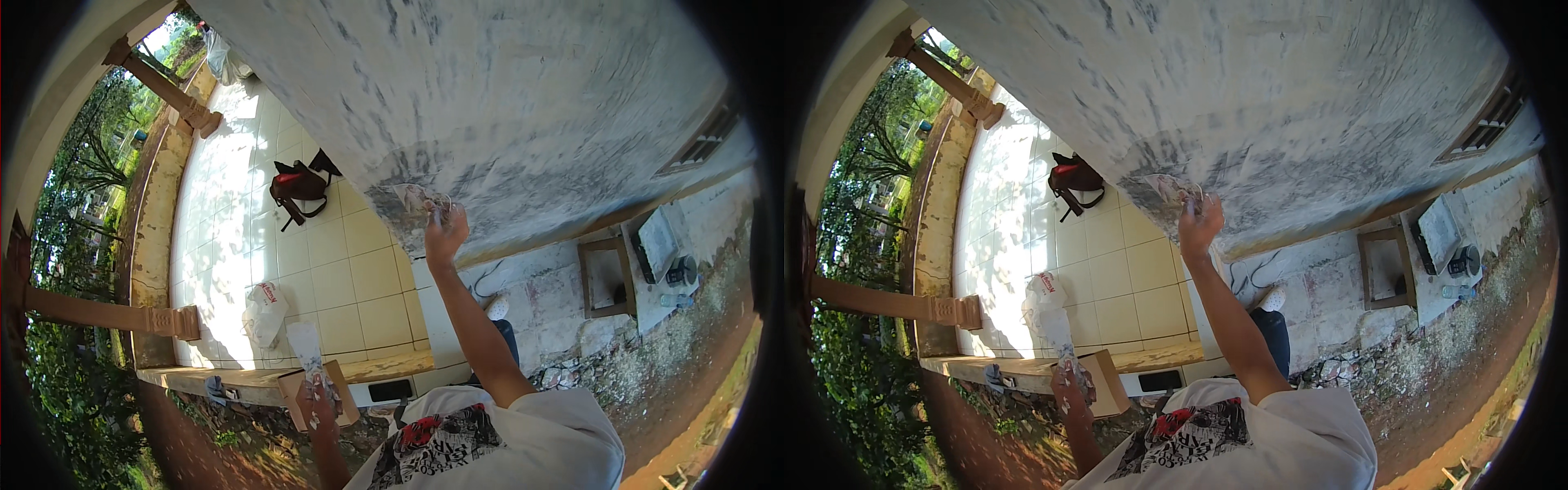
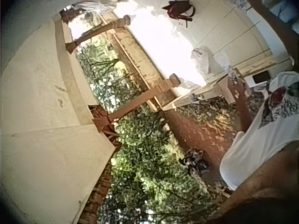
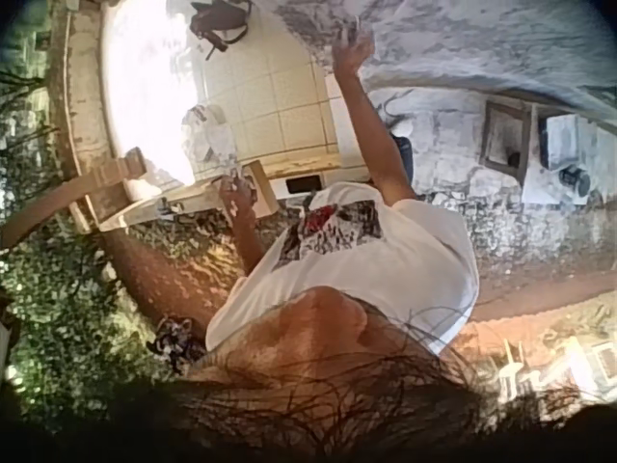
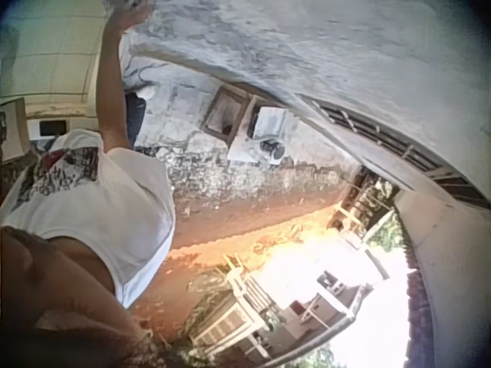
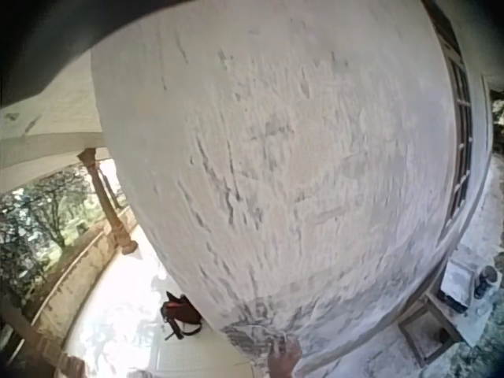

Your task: The person applies and smooths wall putty onto an exterior wall using a putty knife.

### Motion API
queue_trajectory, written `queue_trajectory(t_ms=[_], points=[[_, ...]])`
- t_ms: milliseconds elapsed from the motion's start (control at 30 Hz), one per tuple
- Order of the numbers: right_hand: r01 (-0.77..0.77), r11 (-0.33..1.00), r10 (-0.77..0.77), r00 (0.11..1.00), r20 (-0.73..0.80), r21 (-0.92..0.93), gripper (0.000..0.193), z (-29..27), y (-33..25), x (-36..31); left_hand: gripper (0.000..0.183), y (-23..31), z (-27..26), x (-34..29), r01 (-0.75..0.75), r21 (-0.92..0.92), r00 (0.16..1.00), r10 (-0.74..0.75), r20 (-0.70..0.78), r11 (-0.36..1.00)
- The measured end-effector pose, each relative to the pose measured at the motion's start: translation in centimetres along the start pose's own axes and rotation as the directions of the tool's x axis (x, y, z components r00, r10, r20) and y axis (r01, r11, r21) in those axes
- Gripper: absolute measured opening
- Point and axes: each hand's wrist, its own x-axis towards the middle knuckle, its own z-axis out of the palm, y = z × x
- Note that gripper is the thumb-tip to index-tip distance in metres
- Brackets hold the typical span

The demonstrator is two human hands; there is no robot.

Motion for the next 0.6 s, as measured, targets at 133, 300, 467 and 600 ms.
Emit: queue_trajectory(t_ms=[133,300,467,600], points=[[-0.04,0.999,0.035,0.99,-0.139,-0.028,0.01,-0.6,0.3,0.6,0.017,-0.7,-1.0,-0.6,-0.033,-0.074,0.998,0.03,-0.05,0.997],[-0.21,0.96,0.242,0.955,-0.169,0.187,0.01,-5.0,1.3,-1.1,0.018,-1.9,-3.0,-0.5,-0.024,-0.022,0.995,0.022,-0.096,0.999],[-0.169,0.942,0.237,0.946,-0.221,0.29,0.008,-6.0,0.3,-0.6,0.018,-1.9,-3.5,-1.2,0.012,0.003,0.999,-0.011,-0.051,1.0],[-0.174,0.983,0.183,0.899,-0.397,0.059,0.02,-5.9,2.7,4.6,0.022,-2.3,-3.5,-1.5,-0.032,-0.059,0.991,0.024,-0.129,0.998]])
